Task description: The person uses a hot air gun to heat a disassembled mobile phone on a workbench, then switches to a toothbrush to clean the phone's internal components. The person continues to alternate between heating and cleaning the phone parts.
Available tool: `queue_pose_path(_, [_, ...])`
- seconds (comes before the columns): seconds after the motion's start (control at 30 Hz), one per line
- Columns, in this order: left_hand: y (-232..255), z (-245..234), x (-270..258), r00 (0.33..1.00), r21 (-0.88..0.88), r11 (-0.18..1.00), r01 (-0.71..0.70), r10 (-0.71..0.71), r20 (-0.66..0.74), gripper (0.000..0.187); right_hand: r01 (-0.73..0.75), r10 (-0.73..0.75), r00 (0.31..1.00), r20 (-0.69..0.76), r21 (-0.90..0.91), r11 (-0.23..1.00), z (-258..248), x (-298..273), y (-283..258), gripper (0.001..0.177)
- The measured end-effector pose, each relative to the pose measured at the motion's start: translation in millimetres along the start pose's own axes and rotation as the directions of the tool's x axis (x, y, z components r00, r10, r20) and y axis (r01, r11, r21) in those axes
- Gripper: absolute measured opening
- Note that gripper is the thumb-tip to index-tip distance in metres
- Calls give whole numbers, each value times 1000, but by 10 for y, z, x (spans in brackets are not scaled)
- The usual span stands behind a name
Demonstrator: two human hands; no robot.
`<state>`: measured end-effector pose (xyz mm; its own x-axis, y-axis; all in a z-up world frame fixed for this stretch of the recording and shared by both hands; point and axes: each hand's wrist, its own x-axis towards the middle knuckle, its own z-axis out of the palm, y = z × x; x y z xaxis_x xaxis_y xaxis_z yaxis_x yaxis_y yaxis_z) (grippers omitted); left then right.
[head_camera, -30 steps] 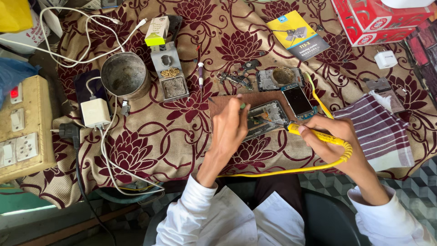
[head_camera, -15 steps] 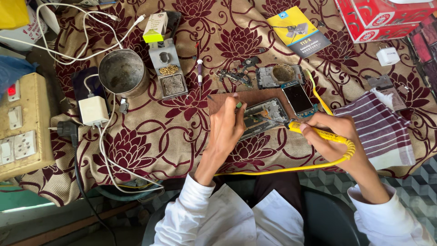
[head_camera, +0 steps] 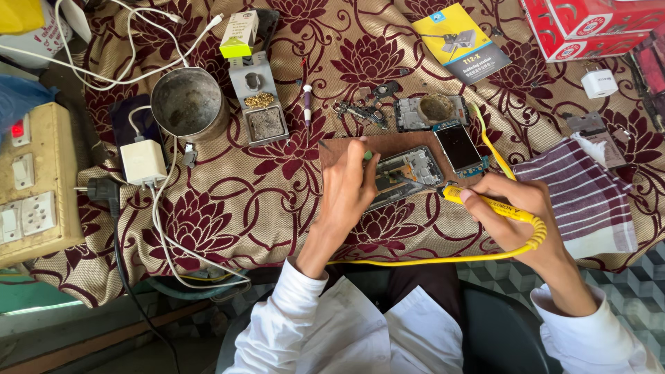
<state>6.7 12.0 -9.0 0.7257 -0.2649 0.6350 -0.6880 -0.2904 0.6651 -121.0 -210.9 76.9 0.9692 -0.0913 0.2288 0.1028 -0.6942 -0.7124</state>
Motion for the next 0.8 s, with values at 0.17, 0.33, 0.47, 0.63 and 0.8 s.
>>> queue_pose_path(0.17, [-8,33,18,1000,-6,1000,-13,13,-2,25,-14,13,999,34,14,1000,-8,18,-11,12])
queue_pose_path(0.33, [20,24,20,999,-13,999,-34,34,-21,25,1,-5,997,78,53,999,-40,102,-24,13])
queue_pose_path(0.47, [43,18,22,999,-6,1000,-22,22,-24,26,-41,31,992,123,73,996,-62,238,-10,18])
queue_pose_path(0.63, [47,4,33,1000,-9,1000,-6,6,-21,26,-63,51,990,131,88,994,-53,332,-35,19])
queue_pose_path(0.8, [48,21,22,999,-3,1000,-21,21,-27,26,-12,3,994,113,77,997,-14,277,-144,12])
